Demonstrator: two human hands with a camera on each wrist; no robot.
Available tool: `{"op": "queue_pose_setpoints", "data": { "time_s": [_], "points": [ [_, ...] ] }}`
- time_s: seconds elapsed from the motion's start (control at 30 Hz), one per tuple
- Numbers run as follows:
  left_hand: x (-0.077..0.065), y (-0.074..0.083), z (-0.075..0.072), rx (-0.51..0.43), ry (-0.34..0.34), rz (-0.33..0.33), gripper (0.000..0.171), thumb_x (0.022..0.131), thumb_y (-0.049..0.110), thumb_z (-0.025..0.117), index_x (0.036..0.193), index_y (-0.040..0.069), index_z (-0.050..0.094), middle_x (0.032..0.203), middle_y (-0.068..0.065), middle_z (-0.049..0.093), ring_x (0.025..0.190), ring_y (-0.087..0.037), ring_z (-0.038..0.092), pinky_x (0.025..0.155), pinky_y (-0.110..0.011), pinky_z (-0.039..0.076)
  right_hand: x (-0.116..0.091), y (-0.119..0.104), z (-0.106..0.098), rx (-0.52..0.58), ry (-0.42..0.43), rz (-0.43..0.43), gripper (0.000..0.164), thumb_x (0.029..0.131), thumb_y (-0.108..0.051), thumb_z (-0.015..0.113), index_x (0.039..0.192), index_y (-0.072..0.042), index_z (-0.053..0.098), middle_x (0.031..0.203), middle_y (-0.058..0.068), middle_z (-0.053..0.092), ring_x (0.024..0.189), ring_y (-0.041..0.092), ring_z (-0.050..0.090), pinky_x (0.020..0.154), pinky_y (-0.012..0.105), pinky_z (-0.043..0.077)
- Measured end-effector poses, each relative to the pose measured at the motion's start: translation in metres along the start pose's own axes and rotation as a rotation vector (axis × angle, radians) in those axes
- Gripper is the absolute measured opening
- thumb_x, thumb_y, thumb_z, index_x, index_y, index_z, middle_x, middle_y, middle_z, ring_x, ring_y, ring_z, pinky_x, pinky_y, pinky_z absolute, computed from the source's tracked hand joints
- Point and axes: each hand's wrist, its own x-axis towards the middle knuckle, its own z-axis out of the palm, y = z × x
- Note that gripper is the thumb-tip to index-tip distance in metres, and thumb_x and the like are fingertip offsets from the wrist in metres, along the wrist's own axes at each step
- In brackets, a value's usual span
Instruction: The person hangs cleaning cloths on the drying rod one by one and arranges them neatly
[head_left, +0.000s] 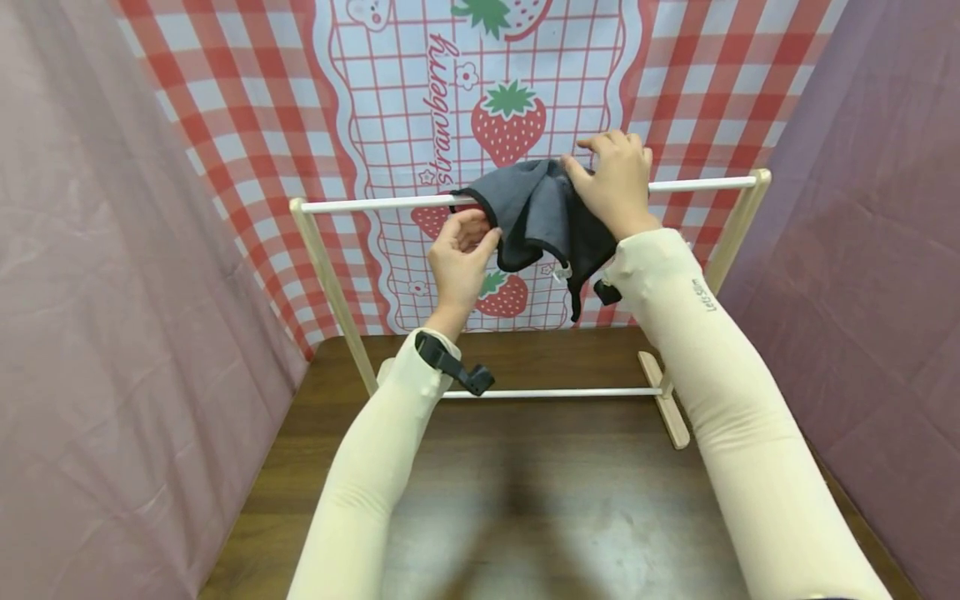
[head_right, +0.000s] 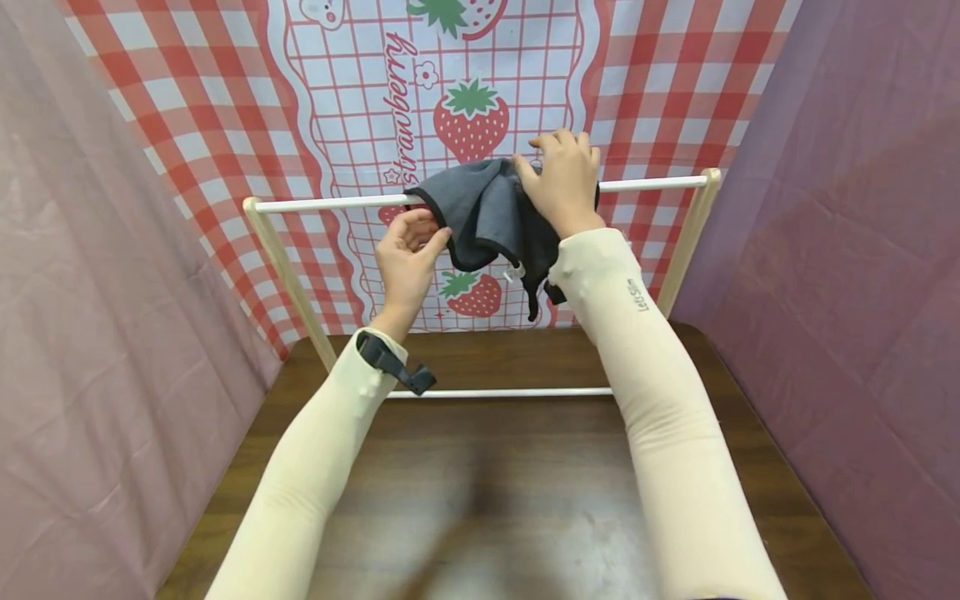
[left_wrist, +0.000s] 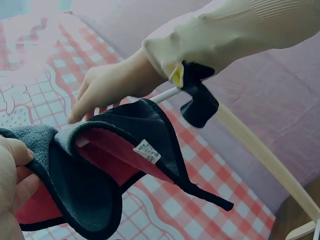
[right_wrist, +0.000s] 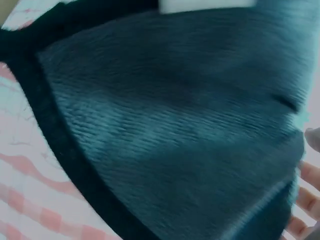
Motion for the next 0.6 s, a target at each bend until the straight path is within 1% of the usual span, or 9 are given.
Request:
{"op": "queue_pose_setpoints", "data": {
  "time_s": [0.07,0.13,0.2,0.27,0.37,0.43,0.5,0.6],
  "points": [
    [0.000,0.000,-0.001,0.001,0.003,0.002,0.021,0.082,-0.011,0.072,0.102,-0.011,0.065,0.090,-0.022,0.070,0.078,-0.018,0.068,0.072,-0.023,0.055,-0.002,0.001,-0.006,0.065,0.055,0.005,0.040,0.097,-0.030,0.064,0.125,-0.001,0.067,0.125,0.020,0.062,0.116,0.040,0.049,0.099,0.052,0.033],
    [0.000,-0.001,-0.002,0.002,0.005,0.006,0.021,0.082,-0.011,0.072,0.102,-0.011,0.064,0.090,-0.023,0.070,0.078,-0.012,0.067,0.071,-0.023,0.055,-0.005,0.005,-0.013,0.134,0.120,0.008,0.039,0.096,-0.027,0.065,0.124,0.000,0.067,0.122,0.020,0.062,0.115,0.038,0.049,0.100,0.046,0.033],
    [0.000,-0.002,-0.002,0.004,0.006,0.009,0.021,0.082,-0.011,0.072,0.102,-0.011,0.064,0.090,-0.023,0.070,0.077,-0.008,0.066,0.071,-0.023,0.055,-0.009,0.010,-0.020,0.209,0.204,0.009,0.037,0.094,-0.022,0.068,0.122,0.002,0.066,0.118,0.021,0.063,0.111,0.035,0.051,0.099,0.039,0.035],
    [0.000,-0.002,-0.003,0.009,0.007,0.012,0.022,0.083,-0.011,0.072,0.103,-0.011,0.064,0.090,-0.023,0.070,0.077,-0.008,0.066,0.072,-0.024,0.056,-0.015,0.016,-0.025,0.290,0.278,0.036,0.036,0.092,-0.019,0.070,0.120,0.003,0.066,0.113,0.019,0.063,0.105,0.026,0.054,0.094,0.030,0.037],
    [0.000,-0.002,-0.004,0.008,0.010,0.009,0.022,0.083,-0.010,0.072,0.103,-0.010,0.064,0.090,-0.022,0.070,0.079,-0.016,0.067,0.074,-0.027,0.057,-0.026,0.025,-0.029,0.420,0.360,0.129,0.034,0.089,-0.017,0.073,0.118,0.001,0.066,0.104,0.007,0.061,0.094,0.013,0.055,0.084,0.022,0.042],
    [0.000,-0.002,-0.004,0.004,0.012,0.007,0.022,0.083,-0.010,0.072,0.103,-0.010,0.064,0.090,-0.021,0.070,0.080,-0.019,0.068,0.074,-0.028,0.057,-0.035,0.031,-0.030,0.488,0.384,0.210,0.033,0.089,-0.017,0.074,0.118,-0.004,0.066,0.099,-0.003,0.056,0.089,0.005,0.053,0.079,0.019,0.044],
    [0.000,-0.002,-0.005,-0.002,0.015,0.007,0.022,0.083,-0.010,0.071,0.103,-0.010,0.063,0.090,-0.021,0.070,0.080,-0.021,0.068,0.074,-0.028,0.057,-0.045,0.037,-0.029,0.553,0.401,0.280,0.032,0.088,-0.016,0.075,0.116,-0.006,0.066,0.095,-0.009,0.053,0.085,0.003,0.053,0.077,0.019,0.045],
    [0.000,-0.003,-0.005,-0.006,0.018,0.008,0.022,0.083,-0.010,0.072,0.104,-0.010,0.063,0.090,-0.021,0.070,0.080,-0.020,0.068,0.073,-0.027,0.056,-0.059,0.046,-0.022,0.613,0.405,0.362,0.031,0.087,-0.014,0.075,0.115,-0.008,0.065,0.093,-0.008,0.054,0.083,0.003,0.053,0.076,0.018,0.044]
  ]
}}
